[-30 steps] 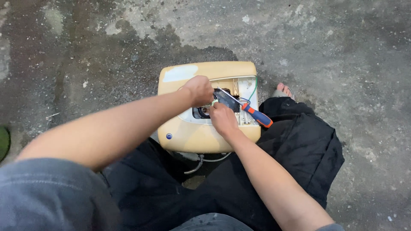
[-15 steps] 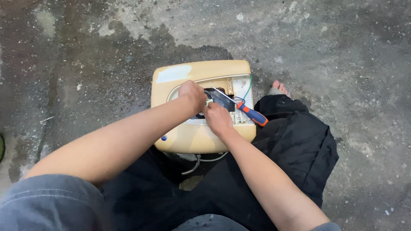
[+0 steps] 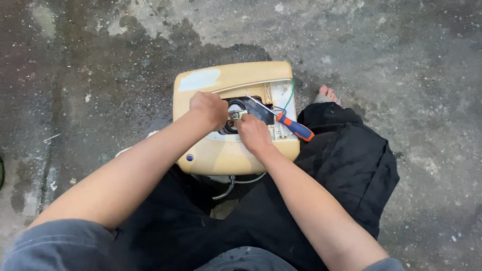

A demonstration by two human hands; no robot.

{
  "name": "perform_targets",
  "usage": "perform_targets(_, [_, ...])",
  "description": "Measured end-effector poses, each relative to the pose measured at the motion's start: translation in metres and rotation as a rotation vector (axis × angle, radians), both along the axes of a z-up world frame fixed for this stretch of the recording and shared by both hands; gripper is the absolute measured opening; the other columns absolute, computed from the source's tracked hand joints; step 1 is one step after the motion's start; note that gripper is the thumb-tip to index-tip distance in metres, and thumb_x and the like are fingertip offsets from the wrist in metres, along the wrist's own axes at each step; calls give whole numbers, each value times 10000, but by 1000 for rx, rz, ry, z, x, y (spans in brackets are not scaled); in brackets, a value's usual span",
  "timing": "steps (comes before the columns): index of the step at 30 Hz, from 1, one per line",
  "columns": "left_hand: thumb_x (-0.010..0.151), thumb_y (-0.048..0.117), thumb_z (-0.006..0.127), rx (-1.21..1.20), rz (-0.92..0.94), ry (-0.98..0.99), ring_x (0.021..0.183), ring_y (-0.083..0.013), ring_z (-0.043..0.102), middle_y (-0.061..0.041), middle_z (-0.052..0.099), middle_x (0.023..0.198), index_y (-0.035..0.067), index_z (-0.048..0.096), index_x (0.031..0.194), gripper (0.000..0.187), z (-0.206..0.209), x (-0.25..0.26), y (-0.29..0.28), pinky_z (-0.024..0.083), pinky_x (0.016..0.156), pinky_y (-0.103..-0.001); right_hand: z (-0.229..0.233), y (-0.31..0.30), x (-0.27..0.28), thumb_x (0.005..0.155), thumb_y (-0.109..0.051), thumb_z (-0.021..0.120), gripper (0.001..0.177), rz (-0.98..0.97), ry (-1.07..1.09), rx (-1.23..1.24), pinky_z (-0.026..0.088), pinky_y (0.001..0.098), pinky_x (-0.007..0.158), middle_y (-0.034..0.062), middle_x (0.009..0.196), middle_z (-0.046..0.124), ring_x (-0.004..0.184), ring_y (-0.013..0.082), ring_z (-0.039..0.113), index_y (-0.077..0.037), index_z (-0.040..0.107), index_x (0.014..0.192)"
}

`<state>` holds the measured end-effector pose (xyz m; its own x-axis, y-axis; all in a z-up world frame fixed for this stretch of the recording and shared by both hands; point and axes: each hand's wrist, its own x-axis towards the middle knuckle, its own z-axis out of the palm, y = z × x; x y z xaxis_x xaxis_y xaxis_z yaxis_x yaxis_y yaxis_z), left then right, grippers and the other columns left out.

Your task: Repairing the internal components and wiring of a small household appliance using a screwdriver and manual manipulation.

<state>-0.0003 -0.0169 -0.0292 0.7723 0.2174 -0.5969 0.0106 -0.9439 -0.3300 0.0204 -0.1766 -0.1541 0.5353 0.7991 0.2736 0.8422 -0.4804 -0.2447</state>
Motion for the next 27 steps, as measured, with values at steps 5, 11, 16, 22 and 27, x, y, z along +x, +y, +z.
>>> perform_targets(5, [979,175,476,-41,51,-39,849,-285,743,-76,745,855,122,811,955,340,-6,-2,-2,582,622,-453,-5,-1,2,951,-256,619,214,-6,-19,4,532,321,540,-15,758,525,734,193,645,-164,623,758])
perform_targets(11, [1007,175,483,9,-86,-38,841,-269,739,-82,754,875,124,809,989,331,-11,-4,-2,589,614,-459,2,0,-2,946,-203,602,195,15,-21,23,537,328,546,-6,753,544,739,208,653,-147,638,763])
perform_targets(16, [997,249,488,139,-283,-31,920,-201,735,58,759,942,247,800,986,312,-45,14,-3,595,634,-462,-14,3,-1,951,-220,591,235,-66,-88,52,527,321,521,-23,730,536,688,188,634,-185,615,720])
perform_targets(22, [968,288,518,310,-852,6,883,-151,737,148,755,869,319,754,881,254,-22,31,15,603,691,-425,3,2,-1,927,-153,588,181,-3,3,24,539,330,554,9,764,570,750,207,658,-153,644,754])
perform_targets(27, [920,228,530,276,-1137,-2,804,-167,739,126,750,795,319,759,823,265,-70,64,20,592,637,-427,2,-3,-8,935,-98,583,213,-58,15,1,576,347,614,20,797,625,798,216,677,-141,689,756])
